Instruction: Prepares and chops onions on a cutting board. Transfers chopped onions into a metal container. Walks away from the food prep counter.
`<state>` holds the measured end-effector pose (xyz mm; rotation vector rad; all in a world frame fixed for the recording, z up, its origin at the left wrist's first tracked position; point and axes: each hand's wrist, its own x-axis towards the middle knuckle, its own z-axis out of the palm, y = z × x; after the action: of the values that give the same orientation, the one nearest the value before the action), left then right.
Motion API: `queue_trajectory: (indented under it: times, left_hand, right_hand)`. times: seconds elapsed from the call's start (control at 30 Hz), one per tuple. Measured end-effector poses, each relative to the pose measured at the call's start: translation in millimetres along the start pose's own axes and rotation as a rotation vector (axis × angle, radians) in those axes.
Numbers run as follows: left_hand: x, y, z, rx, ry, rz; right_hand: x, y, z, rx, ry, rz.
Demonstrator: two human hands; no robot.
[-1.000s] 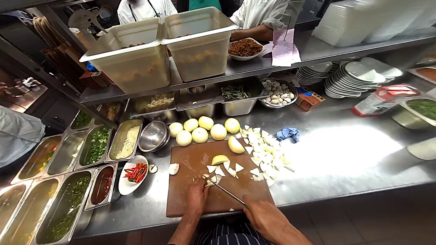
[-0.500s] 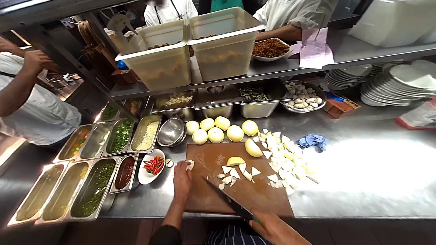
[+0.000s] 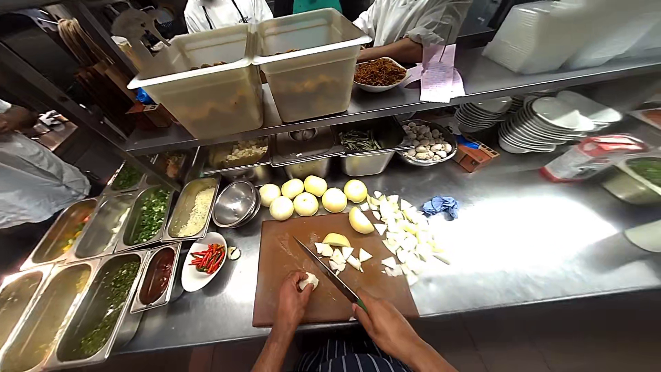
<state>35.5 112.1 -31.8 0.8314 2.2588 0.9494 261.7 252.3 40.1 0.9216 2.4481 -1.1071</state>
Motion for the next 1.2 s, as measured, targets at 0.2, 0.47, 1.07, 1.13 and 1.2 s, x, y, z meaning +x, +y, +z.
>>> queue_trajectory:
  times: [0.2, 0.47, 1.07, 1.13, 1.2]
  left_hand:
    - [-9.1, -13.1, 14.3, 0.185, 0.159, 0.166]
    - [-18.9, 4.8, 23.3, 0.280, 0.194, 0.053]
    - [-13.9, -3.2, -4.5, 0.245, -0.051, 0.178]
    - [-13.2, -3.6, -3.7, 0.260, -0.042, 0.189]
    - [-13.9, -3.7, -2.1, 0.258, -0.025, 0.188]
  right_hand:
    - [-5.2, -40.0, -16.6, -0.259, -0.139, 0.008]
    - [-9.7, -64.0, -25.9, -0.333, -0.245, 0.105]
    - [13.9, -53.9, -20.6, -0.227, -0.217, -0.020]
    - [8.1, -66.6, -32.7, -0.260, -0.284, 0.012]
    - [18.4, -62.3, -21.4, -0.269, -0.285, 0.013]
